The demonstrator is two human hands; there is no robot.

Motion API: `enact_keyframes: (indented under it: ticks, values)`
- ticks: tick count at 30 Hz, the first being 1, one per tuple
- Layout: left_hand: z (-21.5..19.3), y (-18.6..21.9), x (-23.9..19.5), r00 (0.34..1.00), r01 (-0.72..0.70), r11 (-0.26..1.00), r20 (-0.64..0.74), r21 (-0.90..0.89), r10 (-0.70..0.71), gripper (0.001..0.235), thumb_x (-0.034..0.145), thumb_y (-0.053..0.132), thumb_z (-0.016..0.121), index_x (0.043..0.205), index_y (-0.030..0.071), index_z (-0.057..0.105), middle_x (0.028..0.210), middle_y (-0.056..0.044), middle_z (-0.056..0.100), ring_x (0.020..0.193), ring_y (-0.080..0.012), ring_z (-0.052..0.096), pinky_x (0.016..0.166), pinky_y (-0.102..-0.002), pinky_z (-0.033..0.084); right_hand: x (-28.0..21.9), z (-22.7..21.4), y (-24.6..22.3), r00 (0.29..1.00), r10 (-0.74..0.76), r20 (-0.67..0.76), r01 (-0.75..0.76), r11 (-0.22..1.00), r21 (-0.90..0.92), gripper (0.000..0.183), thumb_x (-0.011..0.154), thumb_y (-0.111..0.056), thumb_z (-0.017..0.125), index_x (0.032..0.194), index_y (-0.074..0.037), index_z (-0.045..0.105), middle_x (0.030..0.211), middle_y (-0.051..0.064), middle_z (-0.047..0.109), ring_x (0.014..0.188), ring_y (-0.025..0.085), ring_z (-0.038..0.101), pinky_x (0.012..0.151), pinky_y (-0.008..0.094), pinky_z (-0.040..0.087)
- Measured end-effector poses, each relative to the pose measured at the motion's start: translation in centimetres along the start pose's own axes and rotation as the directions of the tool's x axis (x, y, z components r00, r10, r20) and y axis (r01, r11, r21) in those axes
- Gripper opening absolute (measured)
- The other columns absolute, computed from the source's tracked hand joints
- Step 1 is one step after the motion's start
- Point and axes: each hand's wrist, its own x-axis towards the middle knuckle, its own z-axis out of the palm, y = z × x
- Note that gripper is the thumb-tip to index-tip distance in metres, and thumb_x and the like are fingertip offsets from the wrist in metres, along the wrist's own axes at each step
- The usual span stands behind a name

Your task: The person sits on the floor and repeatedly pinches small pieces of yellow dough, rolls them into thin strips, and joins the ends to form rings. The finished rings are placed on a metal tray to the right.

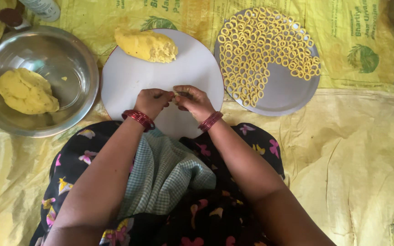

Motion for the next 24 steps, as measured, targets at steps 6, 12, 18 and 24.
enact_keyframes:
  ticks: [6,12,18,24]
  values:
    - [0.6,-0.1,0.4,0.999,-0.023,0.999,0.026,-0.045,0.024,0.039,0.097,0.036,0.067,0.103,0.000,0.079,0.089,-0.008,0.079,0.074,-0.0111,0.072,0.068,-0.028,0.057,1.0,-1.8,-0.1,0.993,-0.012,-0.115,0.001,0.995,-0.100,0.034,0.090,-0.005,0.076,0.123,0.001,0.069,0.093,0.008,0.073,0.072,0.012,0.064,0.061,0.028,0.053]
    - [-1.8,0.3,0.3,0.998,-0.021,1.000,0.067,-0.015,0.022,0.037,0.097,0.035,0.064,0.110,0.002,0.077,0.097,-0.005,0.080,0.082,-0.0123,0.072,0.074,-0.028,0.057,4.6,-13.6,-3.6,0.942,-0.097,-0.322,-0.034,0.925,-0.378,0.031,0.089,-0.011,0.082,0.118,-0.001,0.074,0.096,0.007,0.076,0.075,0.012,0.068,0.068,0.026,0.056]
    - [-5.2,0.7,0.3,0.997,0.037,0.995,0.077,-0.088,-0.030,0.038,0.097,0.033,0.062,0.119,0.005,0.074,0.102,-0.004,0.078,0.085,-0.0122,0.071,0.074,-0.028,0.056,3.3,-29.8,-8.2,0.728,0.055,-0.683,-0.364,0.875,-0.318,0.012,0.091,-0.009,0.081,0.099,-0.006,0.073,0.078,0.005,0.063,0.058,0.014,0.053,0.050,0.030,0.040]
    - [-6.0,-0.1,1.0,0.996,0.056,0.995,0.075,-0.083,-0.050,0.037,0.097,0.029,0.060,0.123,0.005,0.072,0.102,-0.003,0.078,0.086,-0.0119,0.071,0.077,-0.028,0.057,3.4,-35.9,-8.2,0.536,0.063,-0.842,-0.549,0.783,-0.292,0.011,0.092,-0.010,0.078,0.099,-0.005,0.072,0.079,0.005,0.064,0.060,0.014,0.056,0.051,0.030,0.043]
